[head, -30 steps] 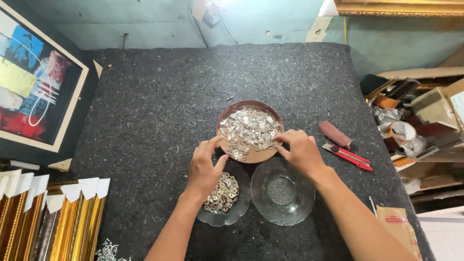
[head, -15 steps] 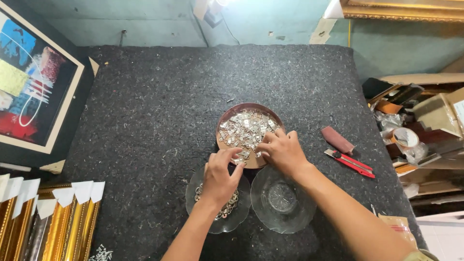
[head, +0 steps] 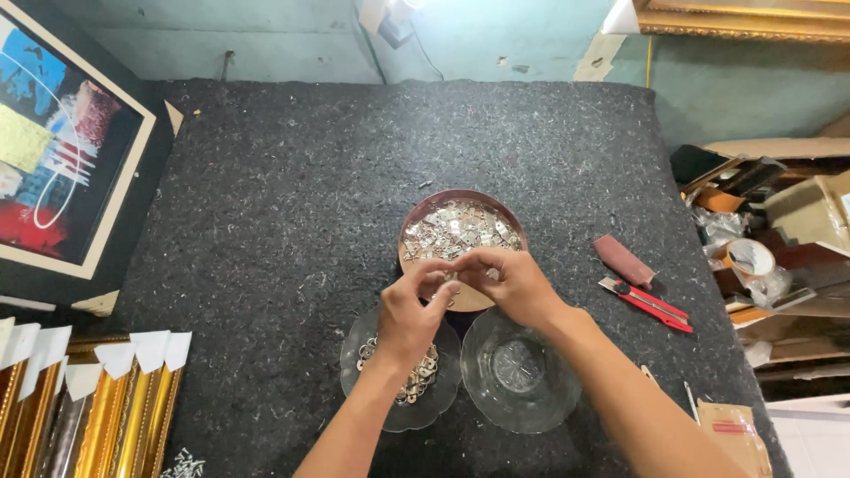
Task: Sorting small metal frame hardware from a large bowl into smaller containers and using pliers to adjust them.
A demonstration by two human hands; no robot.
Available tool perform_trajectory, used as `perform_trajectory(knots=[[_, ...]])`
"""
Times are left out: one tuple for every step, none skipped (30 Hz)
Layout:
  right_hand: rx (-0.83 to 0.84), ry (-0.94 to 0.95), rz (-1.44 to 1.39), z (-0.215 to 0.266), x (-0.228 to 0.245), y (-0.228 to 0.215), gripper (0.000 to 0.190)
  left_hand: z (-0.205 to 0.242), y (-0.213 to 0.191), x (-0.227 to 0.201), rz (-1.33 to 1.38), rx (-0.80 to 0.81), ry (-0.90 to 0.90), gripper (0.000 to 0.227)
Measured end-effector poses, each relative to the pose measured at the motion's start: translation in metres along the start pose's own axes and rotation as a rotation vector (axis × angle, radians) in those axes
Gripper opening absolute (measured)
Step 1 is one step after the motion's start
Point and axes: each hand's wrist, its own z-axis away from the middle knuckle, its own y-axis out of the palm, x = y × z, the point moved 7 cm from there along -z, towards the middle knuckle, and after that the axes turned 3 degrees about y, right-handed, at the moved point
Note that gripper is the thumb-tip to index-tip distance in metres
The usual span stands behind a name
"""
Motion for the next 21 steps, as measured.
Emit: perform_trajectory(knots=[[0.001, 0.001, -0.001, 0.001, 0.001, 0.001, 0.012, 0.0, -0.001, 0.001, 0.0, 0.0, -0.002, 0.02], [0.003, 0.021, -0.052, 0.002, 0.0, 0.001, 0.017, 0.001, -0.005, 0.006, 0.083, -0.05, -0.072, 0.014], [0.002, 0.038, -0.102, 0.001, 0.0, 0.001, 0.022, 0.0, -0.009, 0.011, 0.166, -0.101, -0.137, 0.009], [0.0, 0.036, -0.102, -0.003, -0.001, 0.0, 0.022, 0.0, -0.01, 0.011, 0.166, -0.101, -0.135, 0.009], [-0.025, 0.059, -0.054, -0.006, -0.003, -0.003, 0.021, 0.0, -0.015, 0.013, 0.177, -0.149, -0.151, 0.006], [-0.05, 0.082, -0.007, -0.009, -0.005, -0.005, 0.021, 0.001, -0.02, 0.015, 0.188, -0.196, -0.168, 0.005], [-0.047, 0.08, -0.007, -0.016, -0.02, -0.004, 0.021, 0.002, -0.023, 0.014, 0.186, -0.199, -0.169, 0.005], [-0.088, 0.114, 0.151, -0.023, -0.036, -0.006, 0.02, 0.004, -0.026, 0.015, 0.206, -0.204, -0.192, 0.005], [-0.129, 0.144, 0.309, -0.03, -0.052, -0.008, 0.019, 0.005, -0.03, 0.016, 0.223, -0.21, -0.214, 0.005], [-0.126, 0.14, 0.307, -0.033, -0.051, -0.01, 0.019, 0.007, -0.031, 0.016, 0.221, -0.215, -0.214, 0.005], [-0.13, 0.155, 0.444, -0.035, -0.05, -0.012, 0.018, 0.009, -0.031, 0.018, 0.214, -0.206, -0.24, 0.005], [-0.134, 0.17, 0.58, -0.037, -0.049, -0.015, 0.016, 0.011, -0.031, 0.02, 0.207, -0.198, -0.265, 0.005], [-0.134, 0.168, 0.579, -0.04, -0.05, -0.013, 0.016, 0.013, -0.032, 0.018, 0.206, -0.199, -0.265, 0.005], [-0.151, 0.135, 0.631, -0.043, -0.048, -0.011, 0.015, 0.015, -0.032, 0.018, 0.179, -0.195, -0.281, 0.005], [-0.17, 0.102, 0.684, -0.046, -0.046, -0.009, 0.015, 0.018, -0.032, 0.018, 0.153, -0.19, -0.297, 0.005], [-0.17, 0.101, 0.682, -0.05, -0.046, -0.004, 0.015, 0.019, -0.032, 0.017, 0.151, -0.192, -0.296, 0.005], [-0.181, 0.03, 0.663, -0.053, -0.041, 0.0, 0.015, 0.021, -0.03, 0.017, 0.129, -0.167, -0.328, 0.006], [-0.194, -0.041, 0.644, -0.055, -0.037, 0.005, 0.016, 0.023, -0.027, 0.017, 0.107, -0.141, -0.359, 0.008], [-0.193, -0.04, 0.643, -0.06, -0.04, 0.008, 0.016, 0.024, -0.026, 0.02, 0.106, -0.141, -0.361, 0.008], [-0.154, -0.028, 0.69, -0.065, -0.045, 0.013, 0.019, 0.024, -0.023, 0.022, 0.11, -0.118, -0.344, 0.008], [-0.118, -0.016, 0.739, -0.071, -0.05, 0.018, 0.021, 0.024, -0.02, 0.023, 0.115, -0.095, -0.325, 0.009]])
